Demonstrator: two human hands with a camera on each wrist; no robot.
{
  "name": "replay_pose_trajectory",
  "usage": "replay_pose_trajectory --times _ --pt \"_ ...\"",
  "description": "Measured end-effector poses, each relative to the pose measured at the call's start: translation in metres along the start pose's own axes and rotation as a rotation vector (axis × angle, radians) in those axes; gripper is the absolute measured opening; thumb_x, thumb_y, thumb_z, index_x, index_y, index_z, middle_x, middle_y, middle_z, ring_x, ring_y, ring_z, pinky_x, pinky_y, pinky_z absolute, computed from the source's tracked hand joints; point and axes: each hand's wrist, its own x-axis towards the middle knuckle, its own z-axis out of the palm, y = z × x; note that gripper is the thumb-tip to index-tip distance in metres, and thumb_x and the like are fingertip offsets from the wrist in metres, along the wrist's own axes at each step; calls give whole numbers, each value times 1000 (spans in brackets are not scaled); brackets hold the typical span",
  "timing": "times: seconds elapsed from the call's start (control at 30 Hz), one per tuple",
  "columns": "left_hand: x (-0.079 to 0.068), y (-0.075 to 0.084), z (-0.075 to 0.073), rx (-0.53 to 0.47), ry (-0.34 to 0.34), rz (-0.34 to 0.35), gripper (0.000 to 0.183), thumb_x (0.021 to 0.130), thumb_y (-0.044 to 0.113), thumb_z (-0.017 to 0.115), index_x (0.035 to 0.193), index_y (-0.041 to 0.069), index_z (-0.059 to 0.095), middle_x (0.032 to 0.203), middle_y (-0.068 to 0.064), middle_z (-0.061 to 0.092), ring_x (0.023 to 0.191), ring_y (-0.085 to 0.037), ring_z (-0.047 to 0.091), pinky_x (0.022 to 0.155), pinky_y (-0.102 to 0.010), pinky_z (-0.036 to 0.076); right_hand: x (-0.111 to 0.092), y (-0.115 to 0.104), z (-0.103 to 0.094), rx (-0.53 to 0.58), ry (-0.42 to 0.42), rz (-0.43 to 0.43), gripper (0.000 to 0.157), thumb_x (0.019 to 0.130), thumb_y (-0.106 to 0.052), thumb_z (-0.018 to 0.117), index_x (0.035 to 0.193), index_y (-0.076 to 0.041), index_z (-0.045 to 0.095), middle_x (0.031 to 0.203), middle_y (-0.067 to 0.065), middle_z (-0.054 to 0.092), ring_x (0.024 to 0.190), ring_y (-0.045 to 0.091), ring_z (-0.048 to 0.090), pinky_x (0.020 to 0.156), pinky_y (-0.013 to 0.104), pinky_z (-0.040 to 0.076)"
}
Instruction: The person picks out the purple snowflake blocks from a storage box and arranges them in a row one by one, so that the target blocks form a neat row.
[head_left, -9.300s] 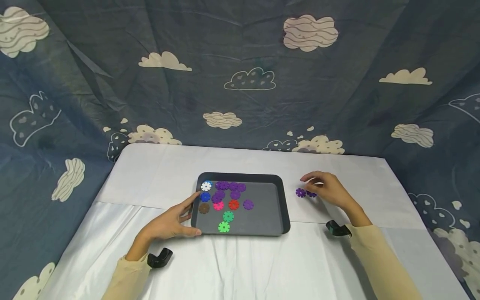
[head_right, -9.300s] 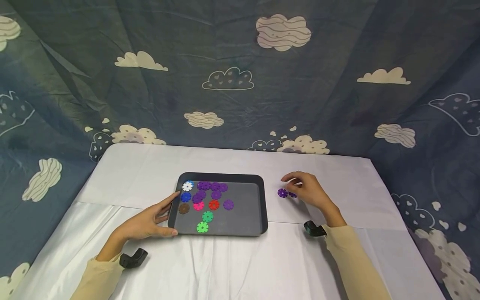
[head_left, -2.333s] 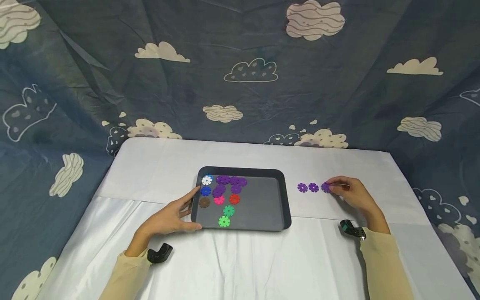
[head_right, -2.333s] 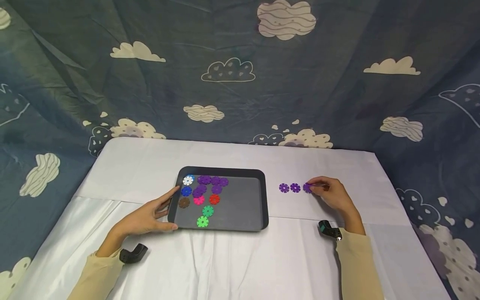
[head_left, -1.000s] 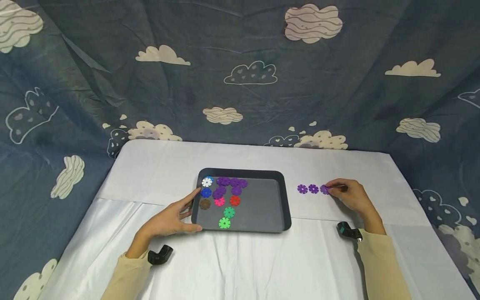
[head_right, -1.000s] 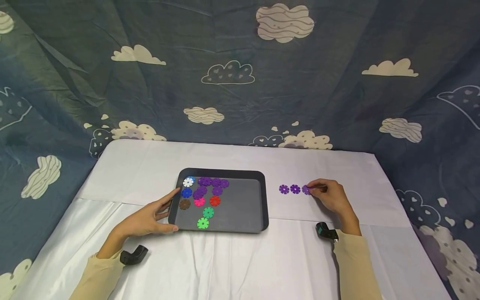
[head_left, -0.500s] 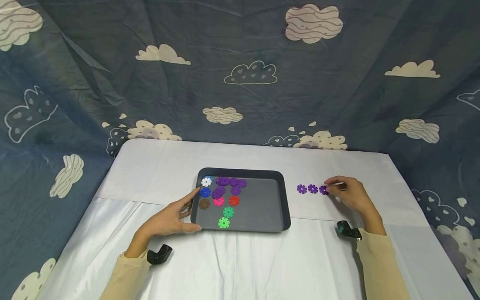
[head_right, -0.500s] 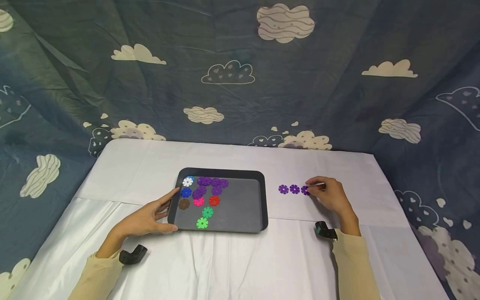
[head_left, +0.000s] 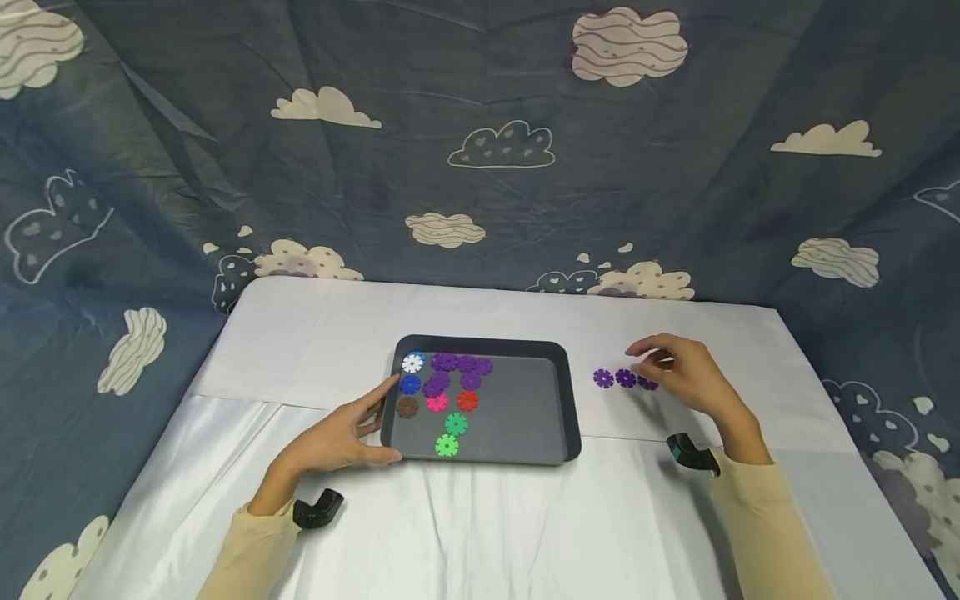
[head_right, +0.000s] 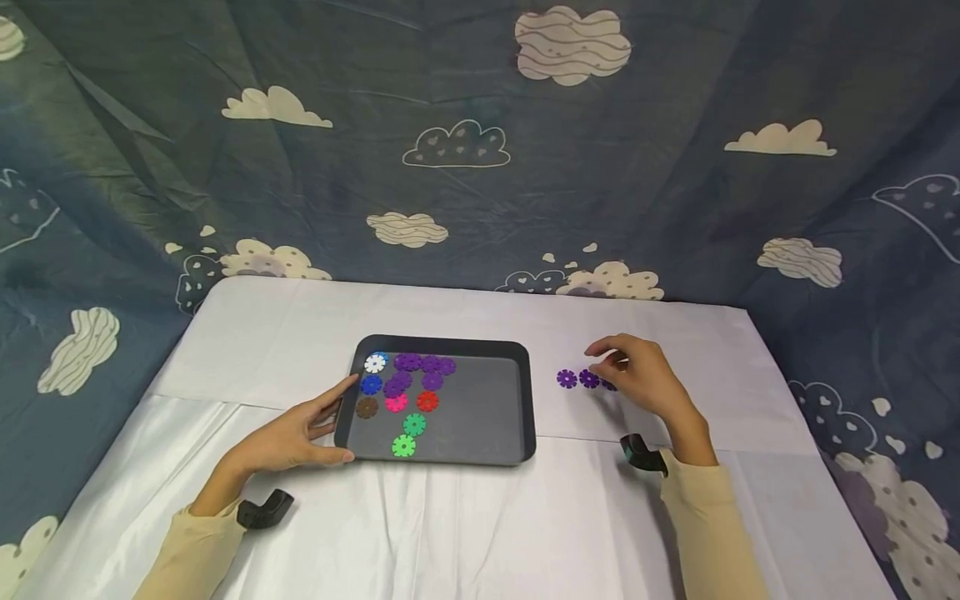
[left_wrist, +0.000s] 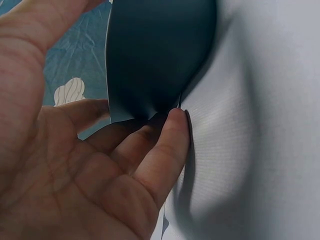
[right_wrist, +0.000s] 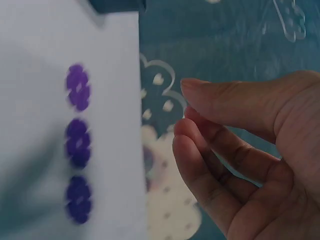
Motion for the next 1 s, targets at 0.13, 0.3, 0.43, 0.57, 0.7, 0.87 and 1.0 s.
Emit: replay_pose_trajectory --times 0.13,0.3,0.43,0.57,0.7,0.87,1.0 --pt "2 1 0 -5 -4 4 113 81 20 86 163 13 8 166 -23 9 152 -41 17 119 -48 36 7 -26 -8 -23 -36 -128 22 87 1 74 109 -3 73 103 12 72 85 23 69 81 48 64" --pt "2 1 0 -6 -1 -7 114 80 19 86 163 13 8 166 -23 9 152 -41 18 119 -48 36 19 -56 -12 -66 -119 -255 24 85 -1 77 108 -9 73 101 2 72 84 15 68 81 40 65" --pt "0 -1 -1 -6 -4 -10 114 80 20 86 163 14 8 166 -23 9 152 -41 19 119 -47 37 29 -80 -13 -94 -183 -331 24 86 -4 77 109 -12 73 101 -3 73 84 12 67 74 31 63" --pt "-2 -1 -2 1 2 -8 114 80 20 86 163 14 8 166 -24 10 151 -41 19 119 -46 37 43 -104 -7 -91 -252 -389 21 88 -7 76 109 -12 74 101 -2 72 83 11 67 68 25 60" --pt "-4 -1 -3 2 7 -3 114 80 20 86 163 13 8 166 -24 10 151 -41 19 118 -46 37 57 -122 5 -77 -316 -434 18 90 -8 75 108 -9 74 103 -1 71 85 12 68 73 29 63" --pt "-2 -1 -3 9 0 4 113 81 22 86 163 14 8 166 -24 10 151 -41 20 118 -45 37 72 -137 25 -75 -387 -466 16 90 -9 75 106 -9 74 105 0 71 87 12 65 79 31 62" --pt "0 -2 -2 8 -1 12 113 81 22 86 163 14 8 166 -24 10 151 -41 19 118 -45 37 81 -147 46 -71 -469 -470 17 91 -11 74 108 -9 74 105 1 72 87 10 65 81 32 61"
